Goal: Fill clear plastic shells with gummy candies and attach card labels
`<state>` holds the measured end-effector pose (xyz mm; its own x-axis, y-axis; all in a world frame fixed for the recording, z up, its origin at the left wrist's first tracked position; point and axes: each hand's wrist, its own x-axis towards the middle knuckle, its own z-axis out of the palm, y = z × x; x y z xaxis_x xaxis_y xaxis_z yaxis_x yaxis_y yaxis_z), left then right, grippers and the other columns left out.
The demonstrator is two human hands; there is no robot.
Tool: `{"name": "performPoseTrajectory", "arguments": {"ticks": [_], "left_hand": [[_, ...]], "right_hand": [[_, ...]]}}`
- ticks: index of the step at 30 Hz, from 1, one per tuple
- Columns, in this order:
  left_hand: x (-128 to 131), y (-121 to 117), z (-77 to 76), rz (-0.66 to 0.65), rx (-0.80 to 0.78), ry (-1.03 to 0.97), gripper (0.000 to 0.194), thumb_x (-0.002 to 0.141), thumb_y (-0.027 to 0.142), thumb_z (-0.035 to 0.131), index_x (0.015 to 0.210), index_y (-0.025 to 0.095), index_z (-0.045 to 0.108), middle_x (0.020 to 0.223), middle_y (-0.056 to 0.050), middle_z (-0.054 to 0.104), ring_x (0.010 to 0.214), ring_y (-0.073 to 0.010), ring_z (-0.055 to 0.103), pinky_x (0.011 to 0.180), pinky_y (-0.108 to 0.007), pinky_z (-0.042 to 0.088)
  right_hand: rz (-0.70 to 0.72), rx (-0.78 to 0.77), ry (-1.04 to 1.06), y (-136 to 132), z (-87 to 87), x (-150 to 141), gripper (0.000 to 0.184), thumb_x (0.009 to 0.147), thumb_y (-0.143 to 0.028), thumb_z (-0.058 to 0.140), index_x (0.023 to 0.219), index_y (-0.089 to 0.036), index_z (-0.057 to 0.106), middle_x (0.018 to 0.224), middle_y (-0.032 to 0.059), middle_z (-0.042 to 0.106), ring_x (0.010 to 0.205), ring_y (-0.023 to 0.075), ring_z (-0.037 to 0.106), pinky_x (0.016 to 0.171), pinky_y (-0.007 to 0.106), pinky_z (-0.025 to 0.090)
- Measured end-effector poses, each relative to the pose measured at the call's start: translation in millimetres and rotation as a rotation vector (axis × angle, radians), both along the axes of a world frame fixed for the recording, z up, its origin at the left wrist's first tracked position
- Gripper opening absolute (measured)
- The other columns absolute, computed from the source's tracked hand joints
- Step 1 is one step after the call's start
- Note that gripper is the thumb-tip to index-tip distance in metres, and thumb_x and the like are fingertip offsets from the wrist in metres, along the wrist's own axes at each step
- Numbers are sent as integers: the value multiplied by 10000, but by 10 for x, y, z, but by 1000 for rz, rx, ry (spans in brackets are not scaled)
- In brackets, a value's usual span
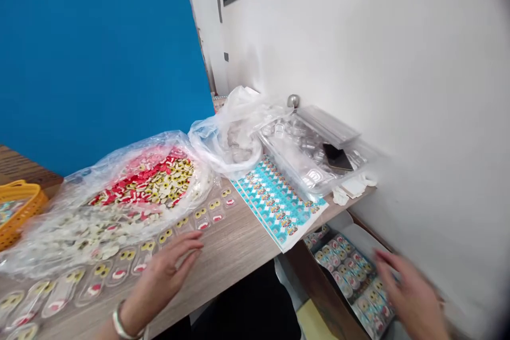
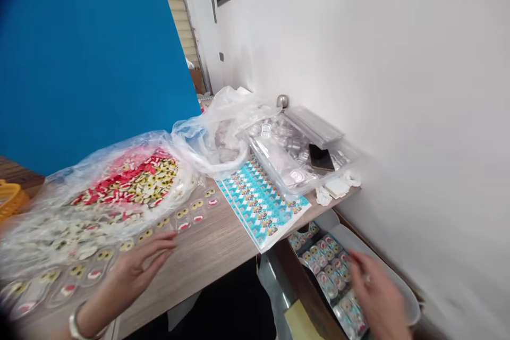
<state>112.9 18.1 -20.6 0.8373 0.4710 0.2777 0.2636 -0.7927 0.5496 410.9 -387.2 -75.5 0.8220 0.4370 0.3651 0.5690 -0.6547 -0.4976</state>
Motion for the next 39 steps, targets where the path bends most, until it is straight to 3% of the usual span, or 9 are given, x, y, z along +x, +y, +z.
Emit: {"name": "performPoseTrajectory", "arguments": {"ticks": [2,4,6,9,17,24,31,35,39], "left_hand": [[166,-220,-84,-83,-200,49,163,871,280,602,945,300,746,1103,-53,747,1010,-230,706,908,-312,541],[321,-439,-137,-225,-395,100,175,884,265,591,957,301,746,1071,-52,751,983,-212,706,885,-287,535],[439,-602,-173,-360,-530,139,190,887,247,587,974,298,748,1046,-55,750,963,-204,700,870,-279,524],[536,-727,-240,-434,-618,153,208,882,222,589,997,288,750,1025,-65,748,953,-208,689,874,-291,505],[771,-864,-433,-345,-702,194,179,849,209,589,943,229,739,938,-45,744,881,-195,661,840,-302,485],[1129,-935,-575,-193,-858,228,190,861,258,549,949,177,697,856,-34,736,778,-176,662,739,-289,510],[1380,-1005,-710,-289,-218,-11,134,878,161,560,944,206,668,1032,-74,690,1009,-235,603,927,-402,461],[1467,-1007,-703,-206,-209,2,91,903,168,538,901,200,623,916,-55,659,905,-210,606,827,-363,490],[1467,-902,-671,-174,-128,-30,104,918,179,517,890,202,615,934,-55,648,928,-218,589,841,-379,481]], "right_hand": [[292,-16,85,616,-47,-7,301,913,-463,509,1024,-261,702,1130,94,693,1079,300,630,962,484,500],[435,-32,114,1172,-121,-26,294,893,-420,575,1114,-254,675,1252,97,640,1249,299,523,1059,487,414],[512,-90,152,1564,-189,-35,328,835,-414,661,1113,-240,659,1253,100,619,1247,298,504,1056,478,391],[485,-193,149,1821,-247,-5,308,746,-407,759,985,-233,672,1169,87,623,1151,300,523,1009,462,373],[432,-239,131,1860,-283,33,113,821,-361,696,840,-255,662,1053,31,637,1061,264,506,942,408,317],[427,-81,105,1953,-341,44,104,844,-281,664,763,-227,628,937,40,642,1000,258,505,911,407,322],[543,48,99,1944,-348,80,144,925,-278,544,818,-217,617,844,27,650,884,193,582,842,318,441],[529,138,115,1926,-332,56,164,958,-270,469,902,-221,616,867,23,670,838,172,621,784,284,485],[330,201,89,1823,-303,122,226,982,-273,413,1054,-199,614,992,81,667,955,218,609,866,361,472]]}}
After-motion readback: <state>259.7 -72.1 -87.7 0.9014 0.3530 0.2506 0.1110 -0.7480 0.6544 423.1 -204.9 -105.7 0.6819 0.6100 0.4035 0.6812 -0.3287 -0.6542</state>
